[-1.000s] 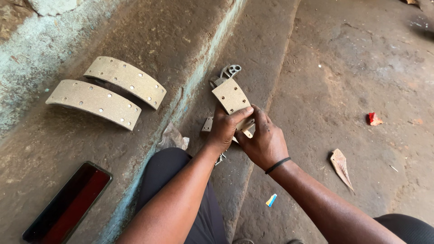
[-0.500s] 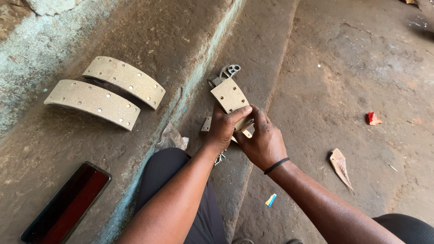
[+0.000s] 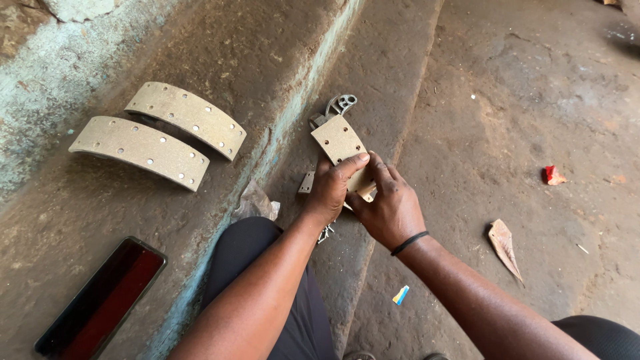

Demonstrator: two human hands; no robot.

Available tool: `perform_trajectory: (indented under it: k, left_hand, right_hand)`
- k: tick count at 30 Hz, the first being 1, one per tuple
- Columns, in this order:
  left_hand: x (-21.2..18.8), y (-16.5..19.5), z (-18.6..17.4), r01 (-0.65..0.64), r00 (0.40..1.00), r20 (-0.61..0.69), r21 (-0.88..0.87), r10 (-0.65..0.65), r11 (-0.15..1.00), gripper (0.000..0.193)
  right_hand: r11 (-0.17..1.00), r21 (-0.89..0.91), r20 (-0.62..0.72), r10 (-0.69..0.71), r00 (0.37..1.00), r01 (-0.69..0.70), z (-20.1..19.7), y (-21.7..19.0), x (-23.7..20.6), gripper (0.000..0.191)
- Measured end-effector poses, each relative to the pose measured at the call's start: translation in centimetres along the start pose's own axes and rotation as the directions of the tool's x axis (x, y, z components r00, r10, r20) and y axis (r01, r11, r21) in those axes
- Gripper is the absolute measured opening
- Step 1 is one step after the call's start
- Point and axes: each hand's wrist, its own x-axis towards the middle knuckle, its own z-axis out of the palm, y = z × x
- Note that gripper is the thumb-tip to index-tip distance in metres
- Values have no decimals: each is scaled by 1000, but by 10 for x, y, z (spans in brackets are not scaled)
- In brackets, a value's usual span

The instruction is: The person sits on the ground and assembles curved beige components with a metal bracket using small metal pins. They insert the pins into pre-drilled holes, align the parts, and secure them together by hand.

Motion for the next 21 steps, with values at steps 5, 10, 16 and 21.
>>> perform_trajectory:
  k: [5, 10, 16, 21]
  left_hand:
    - [3, 7, -7, 89, 990, -101, -95, -98, 992, 26]
    - [7, 25, -47, 127, 977, -133, -264, -167, 956, 29]
    - [14, 27, -61, 38, 981, -142, -537, -135, 843, 29]
    - [12, 36, -68, 16, 966, -201, -575, -161, 818, 35]
  right_hand:
    - [1000, -29, 62, 2, 998, 0, 2, -6, 4, 88]
    - [999, 15, 216, 36, 976, -41, 13, -23, 17, 100]
    - [998, -23, 159, 62, 985, -59, 13, -28, 6, 94]
    - [993, -69, 139, 104, 985, -95, 19, -35, -1, 75]
